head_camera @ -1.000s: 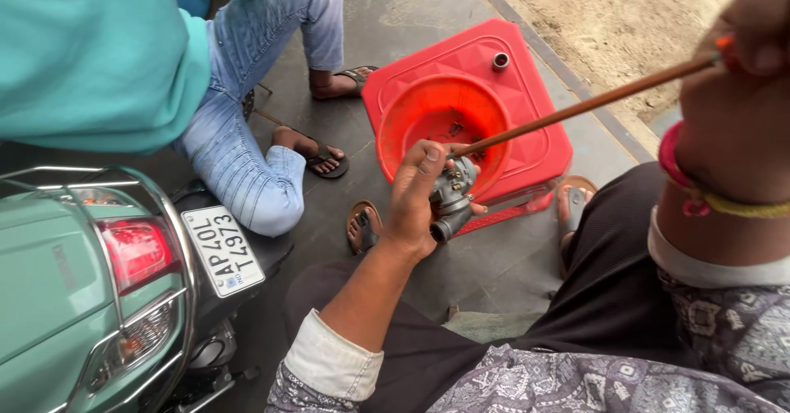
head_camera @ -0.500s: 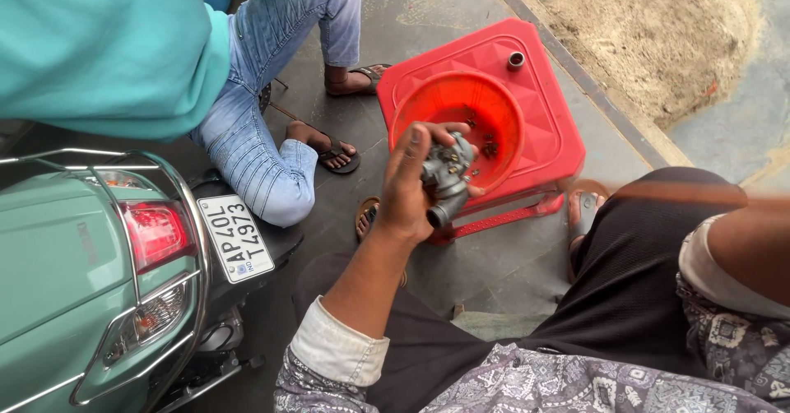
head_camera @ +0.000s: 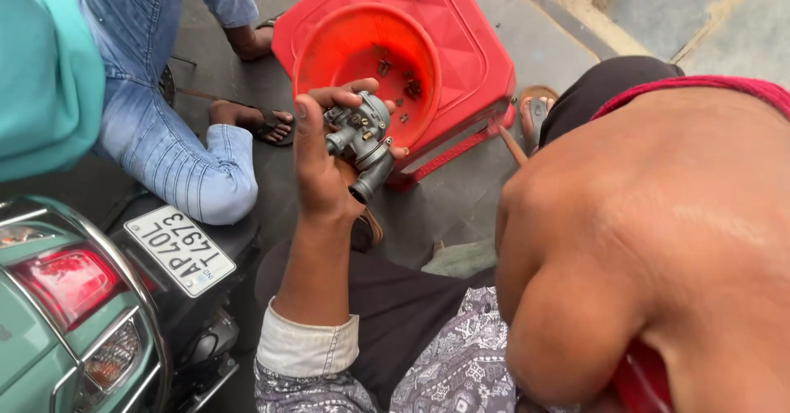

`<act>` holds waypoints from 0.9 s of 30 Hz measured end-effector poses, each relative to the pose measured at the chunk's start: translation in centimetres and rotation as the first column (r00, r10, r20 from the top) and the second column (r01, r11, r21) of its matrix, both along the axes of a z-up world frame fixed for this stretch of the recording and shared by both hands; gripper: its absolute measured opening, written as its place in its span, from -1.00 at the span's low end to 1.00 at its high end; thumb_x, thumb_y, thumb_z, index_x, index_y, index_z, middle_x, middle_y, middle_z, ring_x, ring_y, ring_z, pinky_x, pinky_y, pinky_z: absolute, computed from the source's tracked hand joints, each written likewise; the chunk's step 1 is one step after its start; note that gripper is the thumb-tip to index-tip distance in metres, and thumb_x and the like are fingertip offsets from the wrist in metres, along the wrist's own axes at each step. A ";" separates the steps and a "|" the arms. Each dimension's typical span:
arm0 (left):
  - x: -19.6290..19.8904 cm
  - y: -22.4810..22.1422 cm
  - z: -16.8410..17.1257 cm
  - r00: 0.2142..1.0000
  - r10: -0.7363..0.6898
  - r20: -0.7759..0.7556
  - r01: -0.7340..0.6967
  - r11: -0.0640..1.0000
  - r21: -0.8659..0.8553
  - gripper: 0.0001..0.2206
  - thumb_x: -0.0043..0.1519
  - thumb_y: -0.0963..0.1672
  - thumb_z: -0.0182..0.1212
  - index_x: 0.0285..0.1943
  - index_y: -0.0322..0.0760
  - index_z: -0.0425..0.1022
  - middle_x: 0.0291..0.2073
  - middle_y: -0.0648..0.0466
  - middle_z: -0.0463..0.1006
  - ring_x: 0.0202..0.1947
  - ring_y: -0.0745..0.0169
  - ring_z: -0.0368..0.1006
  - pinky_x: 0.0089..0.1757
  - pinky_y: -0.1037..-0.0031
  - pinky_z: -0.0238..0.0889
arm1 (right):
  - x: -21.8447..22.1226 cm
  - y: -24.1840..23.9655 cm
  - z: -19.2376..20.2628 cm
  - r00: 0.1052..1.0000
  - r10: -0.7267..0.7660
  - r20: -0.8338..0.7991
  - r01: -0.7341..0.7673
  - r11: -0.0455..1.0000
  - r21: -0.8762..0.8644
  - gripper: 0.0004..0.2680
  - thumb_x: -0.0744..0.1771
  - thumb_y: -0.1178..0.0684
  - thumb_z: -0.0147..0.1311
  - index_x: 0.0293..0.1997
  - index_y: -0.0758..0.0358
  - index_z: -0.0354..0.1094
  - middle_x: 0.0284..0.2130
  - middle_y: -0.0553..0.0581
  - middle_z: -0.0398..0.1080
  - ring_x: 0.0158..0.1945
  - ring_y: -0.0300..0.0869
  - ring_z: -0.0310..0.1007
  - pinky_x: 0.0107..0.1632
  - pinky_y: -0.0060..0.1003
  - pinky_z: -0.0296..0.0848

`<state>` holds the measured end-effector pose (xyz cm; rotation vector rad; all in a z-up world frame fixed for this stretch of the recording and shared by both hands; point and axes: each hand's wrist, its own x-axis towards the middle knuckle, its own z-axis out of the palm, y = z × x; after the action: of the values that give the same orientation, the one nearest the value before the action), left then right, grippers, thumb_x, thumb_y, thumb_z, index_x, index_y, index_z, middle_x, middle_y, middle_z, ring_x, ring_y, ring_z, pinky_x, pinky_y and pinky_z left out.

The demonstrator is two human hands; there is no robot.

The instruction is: Repairing or cleaning a motorcycle carburetor using a screwdriver and inspecting internal components.

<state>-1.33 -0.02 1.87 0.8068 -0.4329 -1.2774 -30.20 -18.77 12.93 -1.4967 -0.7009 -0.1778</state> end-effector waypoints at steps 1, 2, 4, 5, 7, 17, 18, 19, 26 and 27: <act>0.2 -0.2 0.4 1.000 0.002 0.003 -0.002 1.000 -0.023 -0.56 0.44 0.12 0.02 0.05 -0.35 0.40 0.18 -0.20 0.42 0.18 -0.08 0.50 -0.14 0.00 0.62 | 3.0 1.3 1.9 1.000 0.021 -0.005 -0.021 1.000 -0.023 -0.80 0.33 0.13 0.16 -0.46 0.25 0.20 -0.56 0.12 0.26 -0.49 0.02 0.46 -0.51 -0.12 0.34; 0.4 -0.5 0.2 1.000 -0.001 0.005 0.001 1.000 -0.022 -0.56 0.44 0.12 0.02 0.05 -0.35 0.40 0.18 -0.20 0.42 0.18 -0.08 0.50 -0.14 0.00 0.62 | 3.9 1.1 3.2 0.999 0.042 -0.010 -0.042 0.998 -0.046 -0.80 0.33 0.14 0.17 -0.47 0.25 0.19 -0.56 0.12 0.26 -0.49 0.02 0.46 -0.51 -0.12 0.35; 0.4 -0.2 -0.2 0.999 -0.007 -0.034 0.006 0.999 -0.038 -0.57 0.46 0.11 0.02 0.07 -0.34 0.39 0.20 -0.20 0.41 0.20 -0.06 0.49 -0.13 0.01 0.62 | 6.7 2.9 6.2 0.994 0.101 -0.030 -0.103 0.992 -0.075 -0.79 0.32 0.16 0.19 -0.48 0.25 0.19 -0.56 0.13 0.26 -0.49 0.04 0.47 -0.52 -0.11 0.35; 0.4 -0.1 0.0 0.999 0.006 -0.039 -0.007 1.000 -0.024 -0.57 0.46 0.11 0.02 0.07 -0.34 0.39 0.20 -0.20 0.41 0.20 -0.06 0.49 -0.13 0.01 0.62 | 7.1 2.9 6.3 0.993 0.114 -0.034 -0.116 0.991 -0.061 -0.79 0.32 0.16 0.19 -0.48 0.25 0.19 -0.56 0.13 0.26 -0.49 0.04 0.47 -0.52 -0.11 0.35; 0.5 -0.3 0.3 0.999 -0.006 0.039 0.006 1.000 -0.021 -0.53 0.46 0.13 0.02 0.08 -0.36 0.41 0.21 -0.21 0.42 0.14 -0.04 0.50 -0.18 0.09 0.62 | 7.8 2.8 6.6 0.995 0.060 -0.080 -0.069 0.991 -0.114 -0.78 0.25 0.06 0.24 -0.55 0.28 0.25 -0.68 0.15 0.24 -0.61 0.07 0.43 -0.58 -0.05 0.33; 0.1 -0.3 0.3 0.999 -0.033 -0.025 0.032 0.999 -0.044 -0.52 0.47 0.14 0.00 0.04 -0.38 0.42 0.14 -0.19 0.44 0.12 0.00 0.52 -0.18 0.12 0.62 | 7.1 3.4 7.0 0.980 -0.061 -0.189 0.022 0.979 -0.201 -0.81 0.23 -0.01 0.23 -0.56 0.13 0.29 -0.67 0.06 0.31 -0.57 0.00 0.48 -0.54 -0.12 0.40; 0.0 -0.3 0.4 0.999 -0.030 -0.020 0.029 0.999 -0.042 -0.52 0.47 0.14 0.00 0.07 -0.36 0.42 0.14 -0.19 0.44 0.12 0.00 0.53 -0.18 0.11 0.63 | 7.1 3.4 6.9 0.981 -0.066 -0.181 0.028 0.979 -0.204 -0.82 0.23 -0.02 0.22 -0.55 0.13 0.29 -0.66 0.06 0.31 -0.57 0.01 0.48 -0.53 -0.11 0.41; 0.0 -0.2 0.5 1.000 -0.026 -0.014 0.025 0.999 -0.042 -0.53 0.46 0.14 0.00 0.10 -0.34 0.42 0.14 -0.18 0.44 0.12 0.00 0.53 -0.18 0.11 0.63 | 7.1 3.4 6.8 0.983 -0.069 -0.170 0.032 0.977 -0.209 -0.82 0.24 -0.02 0.20 -0.54 0.13 0.30 -0.65 0.07 0.31 -0.56 0.02 0.48 -0.51 -0.10 0.42; 0.2 -0.1 0.1 1.000 -0.009 0.009 0.009 0.999 -0.048 -0.50 0.46 0.15 -0.01 0.08 -0.38 0.42 0.14 -0.22 0.45 0.11 -0.02 0.53 -0.18 0.12 0.62 | 7.1 0.5 3.2 0.981 0.178 0.070 -0.157 0.957 -0.244 -0.79 0.35 -0.11 0.13 -0.27 0.23 0.41 -0.55 0.12 0.30 -0.53 0.02 0.41 -0.49 -0.04 0.36; 0.2 -0.1 0.1 1.000 -0.015 -0.003 0.015 0.999 -0.039 -0.50 0.47 0.15 -0.01 0.08 -0.38 0.42 0.15 -0.21 0.44 0.09 -0.03 0.53 -0.19 0.12 0.62 | 7.3 0.5 3.1 0.973 0.219 0.068 -0.195 0.947 -0.255 -0.81 0.35 -0.09 0.11 -0.22 0.22 0.43 -0.51 0.11 0.32 -0.50 0.01 0.42 -0.46 -0.03 0.37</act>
<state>-1.10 -0.09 1.95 0.7698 -0.4612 -1.2802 -22.92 -18.25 16.08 -1.6458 -0.9809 -0.0007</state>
